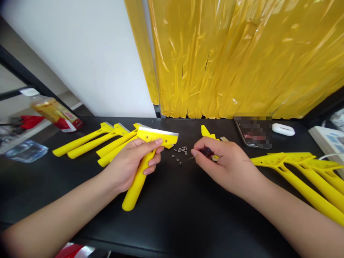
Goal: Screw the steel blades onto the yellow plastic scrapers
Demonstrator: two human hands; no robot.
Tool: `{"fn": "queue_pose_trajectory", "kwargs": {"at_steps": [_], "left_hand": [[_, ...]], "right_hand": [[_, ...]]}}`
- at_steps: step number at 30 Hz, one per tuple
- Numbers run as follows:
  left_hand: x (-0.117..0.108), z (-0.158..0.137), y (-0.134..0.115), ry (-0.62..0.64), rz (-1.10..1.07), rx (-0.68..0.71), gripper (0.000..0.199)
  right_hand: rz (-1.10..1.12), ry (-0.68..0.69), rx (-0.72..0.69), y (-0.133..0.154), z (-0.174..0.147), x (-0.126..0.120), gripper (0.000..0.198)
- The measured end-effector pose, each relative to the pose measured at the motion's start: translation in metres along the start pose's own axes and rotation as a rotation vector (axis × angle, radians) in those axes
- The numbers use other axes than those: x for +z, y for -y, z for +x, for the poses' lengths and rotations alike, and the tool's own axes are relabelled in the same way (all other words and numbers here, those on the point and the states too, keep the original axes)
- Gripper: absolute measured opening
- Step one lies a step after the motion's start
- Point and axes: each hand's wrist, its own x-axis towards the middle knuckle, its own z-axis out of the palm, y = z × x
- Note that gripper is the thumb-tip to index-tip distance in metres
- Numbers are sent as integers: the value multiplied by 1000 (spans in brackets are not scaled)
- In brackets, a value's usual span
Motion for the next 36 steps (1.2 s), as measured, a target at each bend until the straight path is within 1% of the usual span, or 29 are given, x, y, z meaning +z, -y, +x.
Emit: {"fn": "queue_pose_trajectory", "kwargs": {"at_steps": [5,10,14,19,22,27,31,34,36], "left_hand": [[-1,0,0,7,-1,2,23],[0,0,1,7,-7,-6,23],[1,0,0,5,-14,-11,24],[1,0,0,3,-20,-19,25],[1,0,0,6,-18,-17,25],[1,0,1,18,-17,-18,24],[0,0,1,17,-17,-15,23],[0,0,1,21,-29,-29,24],[0,0,2,21,-41,-54,24]], "right_hand": [[100,10,68,-1,2,2,29],[113,16,86,-2,1,1,31],[136,49,94,-4,-1,1,29],[147,91,112,-7,0,4,20],[139,107,121,-8,0,4,20],[103,77,125,-7,0,1,20],[78,47,80,-5,0,0,21],[99,-13,64,0,0,-4,24],[151,-63,94,5,0,-7,26]]}}
